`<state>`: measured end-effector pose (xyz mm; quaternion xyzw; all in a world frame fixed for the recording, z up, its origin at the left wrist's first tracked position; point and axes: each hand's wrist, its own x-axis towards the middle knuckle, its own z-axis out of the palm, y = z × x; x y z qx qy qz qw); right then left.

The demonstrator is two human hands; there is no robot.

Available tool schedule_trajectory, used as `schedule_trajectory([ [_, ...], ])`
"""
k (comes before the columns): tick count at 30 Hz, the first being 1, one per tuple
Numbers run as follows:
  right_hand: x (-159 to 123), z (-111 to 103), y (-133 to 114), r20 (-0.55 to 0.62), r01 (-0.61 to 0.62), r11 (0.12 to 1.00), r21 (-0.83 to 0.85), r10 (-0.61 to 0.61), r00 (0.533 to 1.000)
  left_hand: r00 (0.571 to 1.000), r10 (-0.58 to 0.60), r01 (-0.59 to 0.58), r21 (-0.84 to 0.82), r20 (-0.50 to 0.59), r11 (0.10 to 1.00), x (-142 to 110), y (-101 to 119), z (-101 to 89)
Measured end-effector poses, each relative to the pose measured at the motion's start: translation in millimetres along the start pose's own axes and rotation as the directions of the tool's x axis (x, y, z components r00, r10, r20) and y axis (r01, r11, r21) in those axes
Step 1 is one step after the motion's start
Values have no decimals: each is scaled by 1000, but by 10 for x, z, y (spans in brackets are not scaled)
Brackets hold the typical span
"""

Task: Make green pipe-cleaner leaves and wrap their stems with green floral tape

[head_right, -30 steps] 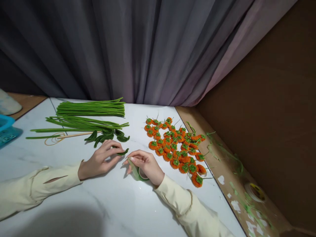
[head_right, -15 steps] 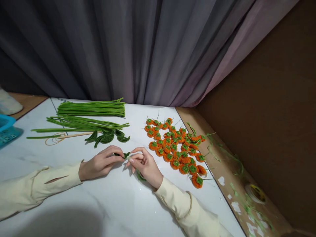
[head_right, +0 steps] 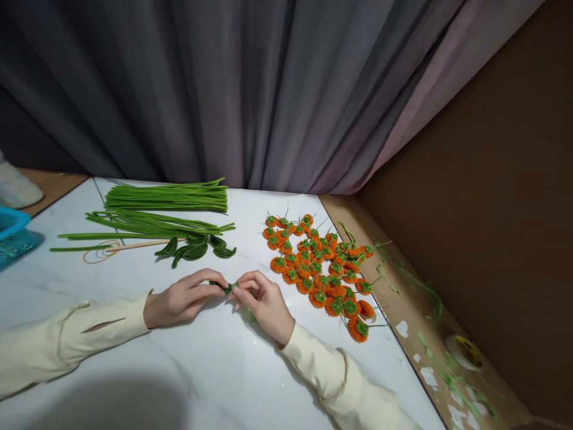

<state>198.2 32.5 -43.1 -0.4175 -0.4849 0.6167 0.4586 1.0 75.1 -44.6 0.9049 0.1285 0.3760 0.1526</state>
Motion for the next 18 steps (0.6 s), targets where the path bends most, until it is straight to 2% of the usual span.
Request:
schedule_trajectory([
  [4,-6,-13,6,-9,15,999,-47,-15,1000,1000,-14,13,67,14,998,5,17,9],
  [10,5,-13,-32,-13,9,1000,-28,-9,1000,997,73,-70,396,10,915,42,31,-6],
  [18,16,-21,-26,39,6,1000,-10,-5,999,984,174,-177,441,48,880,42,-3,-21],
])
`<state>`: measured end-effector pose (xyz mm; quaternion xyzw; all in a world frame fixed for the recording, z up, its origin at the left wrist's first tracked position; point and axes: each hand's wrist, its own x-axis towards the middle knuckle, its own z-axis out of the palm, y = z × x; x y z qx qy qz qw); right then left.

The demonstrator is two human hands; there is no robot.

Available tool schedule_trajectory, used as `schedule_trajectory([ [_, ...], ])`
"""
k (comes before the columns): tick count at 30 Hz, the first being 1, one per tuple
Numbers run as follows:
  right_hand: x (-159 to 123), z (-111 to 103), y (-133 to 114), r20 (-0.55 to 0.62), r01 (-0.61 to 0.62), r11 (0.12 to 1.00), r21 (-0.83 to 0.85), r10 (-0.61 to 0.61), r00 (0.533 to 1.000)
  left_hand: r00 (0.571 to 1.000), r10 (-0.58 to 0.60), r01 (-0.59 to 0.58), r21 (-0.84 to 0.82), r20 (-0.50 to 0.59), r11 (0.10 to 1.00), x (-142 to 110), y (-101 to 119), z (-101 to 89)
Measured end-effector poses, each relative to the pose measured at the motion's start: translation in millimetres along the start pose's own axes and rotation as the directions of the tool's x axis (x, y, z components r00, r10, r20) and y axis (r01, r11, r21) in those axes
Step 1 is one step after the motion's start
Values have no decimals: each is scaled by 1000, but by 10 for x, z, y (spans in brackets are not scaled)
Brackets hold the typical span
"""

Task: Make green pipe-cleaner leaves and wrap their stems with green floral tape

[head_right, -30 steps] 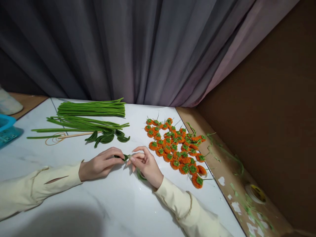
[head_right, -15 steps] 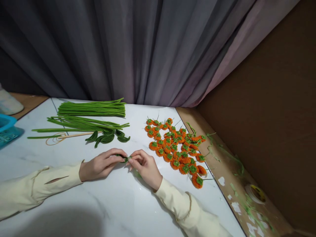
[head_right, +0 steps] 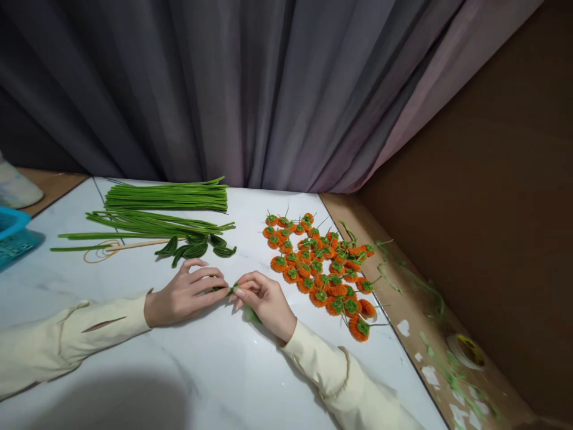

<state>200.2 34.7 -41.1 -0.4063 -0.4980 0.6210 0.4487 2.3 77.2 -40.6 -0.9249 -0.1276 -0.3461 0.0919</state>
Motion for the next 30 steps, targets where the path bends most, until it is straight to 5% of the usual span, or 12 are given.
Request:
schedule_trajectory([
  [30,-20,-26,-12,179,-37,996,81,22,984,998,16,-19,-61,-60,998,12,3,-2],
])
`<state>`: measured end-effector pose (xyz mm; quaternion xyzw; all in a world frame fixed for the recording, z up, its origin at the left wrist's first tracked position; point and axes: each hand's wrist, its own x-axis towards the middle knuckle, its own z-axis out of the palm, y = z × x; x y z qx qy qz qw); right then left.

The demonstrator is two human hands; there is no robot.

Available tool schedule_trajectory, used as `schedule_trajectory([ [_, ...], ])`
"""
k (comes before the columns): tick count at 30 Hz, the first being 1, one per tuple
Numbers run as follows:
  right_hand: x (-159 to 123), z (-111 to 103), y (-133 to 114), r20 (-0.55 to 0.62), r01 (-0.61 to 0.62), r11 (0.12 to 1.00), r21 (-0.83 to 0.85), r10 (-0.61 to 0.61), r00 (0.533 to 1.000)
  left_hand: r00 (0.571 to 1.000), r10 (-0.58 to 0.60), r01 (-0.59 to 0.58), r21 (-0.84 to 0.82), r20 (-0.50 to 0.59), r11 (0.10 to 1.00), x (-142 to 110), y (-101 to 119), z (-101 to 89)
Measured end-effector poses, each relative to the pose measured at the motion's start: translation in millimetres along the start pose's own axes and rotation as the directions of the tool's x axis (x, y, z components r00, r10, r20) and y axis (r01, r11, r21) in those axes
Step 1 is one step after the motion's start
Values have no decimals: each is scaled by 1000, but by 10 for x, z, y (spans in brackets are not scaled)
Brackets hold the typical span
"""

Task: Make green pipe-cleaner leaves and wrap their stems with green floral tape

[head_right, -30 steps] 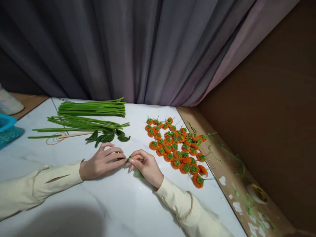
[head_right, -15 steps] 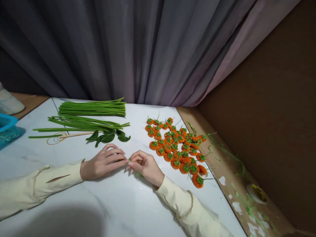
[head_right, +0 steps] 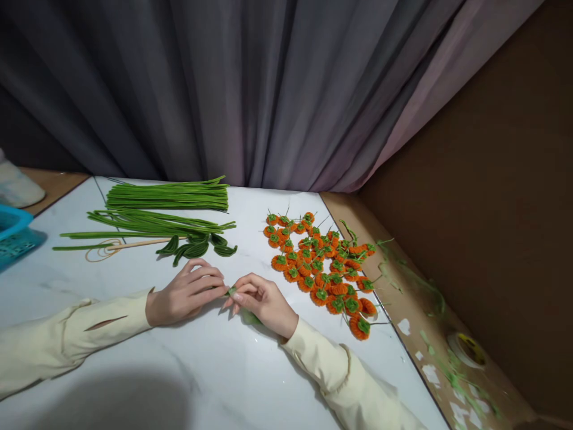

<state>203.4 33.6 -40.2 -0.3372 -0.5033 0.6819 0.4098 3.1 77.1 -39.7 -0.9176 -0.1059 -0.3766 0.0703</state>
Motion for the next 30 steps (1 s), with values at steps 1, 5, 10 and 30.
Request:
schedule_trajectory([
  [1,-2,3,-6,0,0,1000,2,0,1000,1000,1,-1,0,1,1000,2,0,-1],
  [5,-5,11,-26,-16,5,1000,16,-5,1000,1000,-14,13,-29,-7,999,-6,1,3],
  [10,-9,20,-45,-21,-6,1000,15,7,1000,1000,-13,13,-20,-18,1000,-28,2,7],
  [30,-14,42,-62,-53,-20,999,-51,17,998,968,-249,238,-267,-8,934,31,94,6],
])
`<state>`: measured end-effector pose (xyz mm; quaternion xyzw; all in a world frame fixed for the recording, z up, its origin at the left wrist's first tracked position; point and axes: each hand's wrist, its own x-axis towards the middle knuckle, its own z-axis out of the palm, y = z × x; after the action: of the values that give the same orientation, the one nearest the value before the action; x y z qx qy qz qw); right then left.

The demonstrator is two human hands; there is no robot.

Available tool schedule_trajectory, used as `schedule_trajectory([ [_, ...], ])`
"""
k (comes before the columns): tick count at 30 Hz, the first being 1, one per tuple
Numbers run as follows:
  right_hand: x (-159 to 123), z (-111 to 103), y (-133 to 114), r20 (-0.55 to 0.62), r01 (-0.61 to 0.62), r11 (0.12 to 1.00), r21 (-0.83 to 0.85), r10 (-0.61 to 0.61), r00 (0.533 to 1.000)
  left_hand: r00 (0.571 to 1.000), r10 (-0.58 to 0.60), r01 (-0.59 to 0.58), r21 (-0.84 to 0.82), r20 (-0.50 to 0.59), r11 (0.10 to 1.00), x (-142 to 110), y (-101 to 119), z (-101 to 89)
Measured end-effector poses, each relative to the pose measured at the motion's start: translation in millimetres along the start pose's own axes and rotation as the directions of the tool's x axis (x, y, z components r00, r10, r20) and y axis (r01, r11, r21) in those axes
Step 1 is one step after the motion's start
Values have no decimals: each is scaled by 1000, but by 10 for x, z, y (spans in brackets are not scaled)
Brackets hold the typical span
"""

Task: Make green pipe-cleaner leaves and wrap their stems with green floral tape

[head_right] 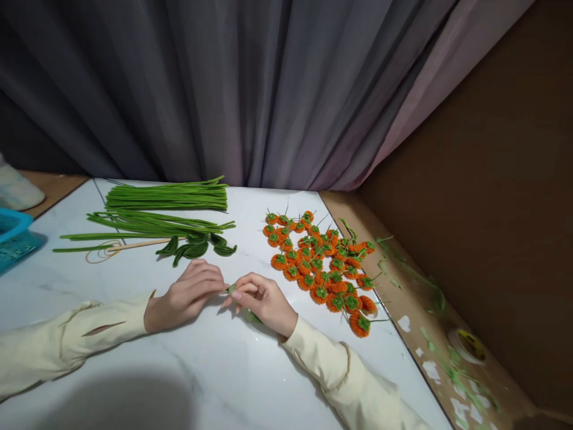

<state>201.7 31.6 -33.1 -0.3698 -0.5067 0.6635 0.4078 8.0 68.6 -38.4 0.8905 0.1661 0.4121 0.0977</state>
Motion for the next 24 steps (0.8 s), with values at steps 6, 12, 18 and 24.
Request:
schedule_trajectory([
  [6,-7,4,38,-39,19,1000,-6,-19,999,893,-444,444,-296,71,846,32,105,58],
  [12,-11,-1,54,-17,20,999,39,-19,1000,761,-614,634,-442,209,635,66,140,46],
  [18,-39,9,85,-38,108,994,7,-108,993,716,-642,678,-494,275,545,86,132,47],
  [24,-42,14,91,-16,171,983,-67,-172,985,716,-637,675,-515,285,528,85,125,49],
])
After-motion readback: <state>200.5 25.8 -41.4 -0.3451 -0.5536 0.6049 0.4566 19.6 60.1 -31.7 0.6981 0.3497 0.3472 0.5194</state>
